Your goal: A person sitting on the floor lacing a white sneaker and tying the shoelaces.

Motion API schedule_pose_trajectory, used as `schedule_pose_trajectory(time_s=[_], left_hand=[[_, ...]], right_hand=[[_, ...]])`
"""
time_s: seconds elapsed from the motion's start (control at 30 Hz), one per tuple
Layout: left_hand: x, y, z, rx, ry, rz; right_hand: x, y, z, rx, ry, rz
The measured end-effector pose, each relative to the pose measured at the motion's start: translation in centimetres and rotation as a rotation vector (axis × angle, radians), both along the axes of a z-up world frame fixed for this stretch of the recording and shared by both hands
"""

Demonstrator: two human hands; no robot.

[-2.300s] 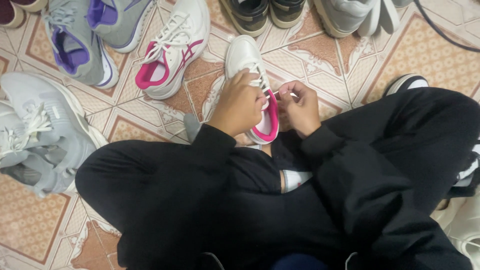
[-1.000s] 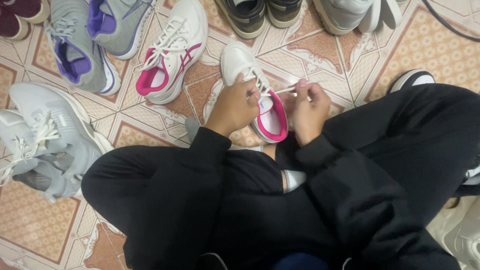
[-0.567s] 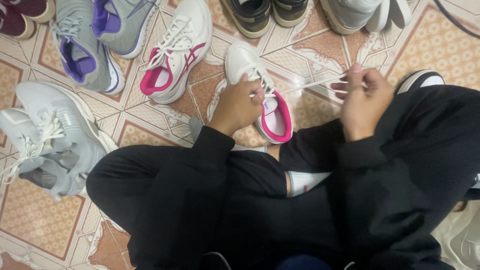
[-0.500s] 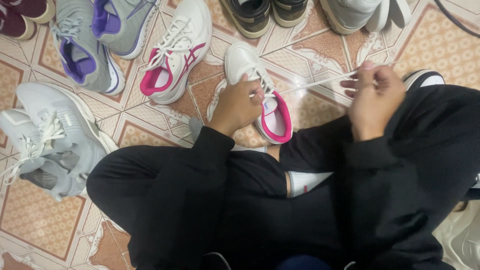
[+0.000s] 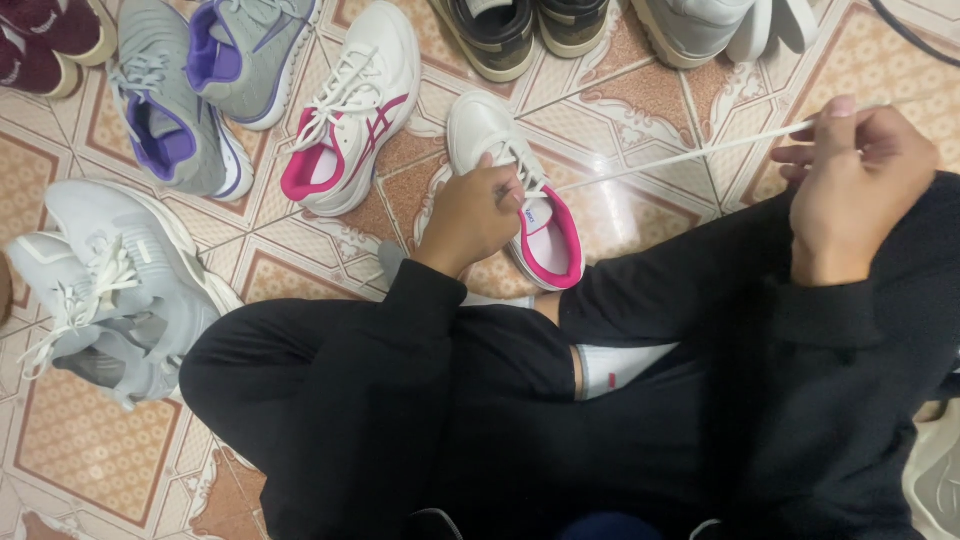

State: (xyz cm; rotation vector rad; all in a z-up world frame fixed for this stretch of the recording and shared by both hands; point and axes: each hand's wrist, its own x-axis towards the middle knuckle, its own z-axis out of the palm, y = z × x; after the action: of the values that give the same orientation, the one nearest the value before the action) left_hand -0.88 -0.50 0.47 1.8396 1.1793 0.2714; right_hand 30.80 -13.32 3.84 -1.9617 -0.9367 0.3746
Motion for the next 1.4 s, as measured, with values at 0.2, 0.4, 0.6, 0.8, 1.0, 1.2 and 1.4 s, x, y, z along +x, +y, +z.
schedule_pose_trajectory(time_s=[0.2, 0.4, 0.6, 0.8, 1.0, 1.2, 1.4], left_hand=[[0.2, 0.0, -0.3, -0.018, 0.084, -0.013], [0.4, -0.2, -0.3, 0.048, 0.145, -0.045], [0.2, -0.4, -0.4, 0.112, 0.122, -0.045], [0.2, -0.6, -0.6, 0.153, 0.097, -0.022], [-0.2, -1.9, 0.0, 0.106, -0.087, 0.01], [-1.0, -5.2, -1.9, 0.147, -0.094, 0.21], [-1.8, -4.7, -0.5, -0.115, 0.126, 0.198]], right_hand=[[1.2, -0.5, -0.1, 0.033, -0.057, 0.038], [1.5, -0.6, 0.0, 0.044, -0.062, 0.021], [2.7, -1.0, -0.2, 0.032, -0.008, -0.035], [2.8, -1.3, 0.2, 0.019, 0.007, -0.032], [2.2, -1.0, 0.6, 0.082, 0.026, 0.006], [0.6, 0.6, 1.3, 0.21, 0.163, 0.064], [-4.1, 3.5, -1.1, 0.265, 0.724, -0.176]])
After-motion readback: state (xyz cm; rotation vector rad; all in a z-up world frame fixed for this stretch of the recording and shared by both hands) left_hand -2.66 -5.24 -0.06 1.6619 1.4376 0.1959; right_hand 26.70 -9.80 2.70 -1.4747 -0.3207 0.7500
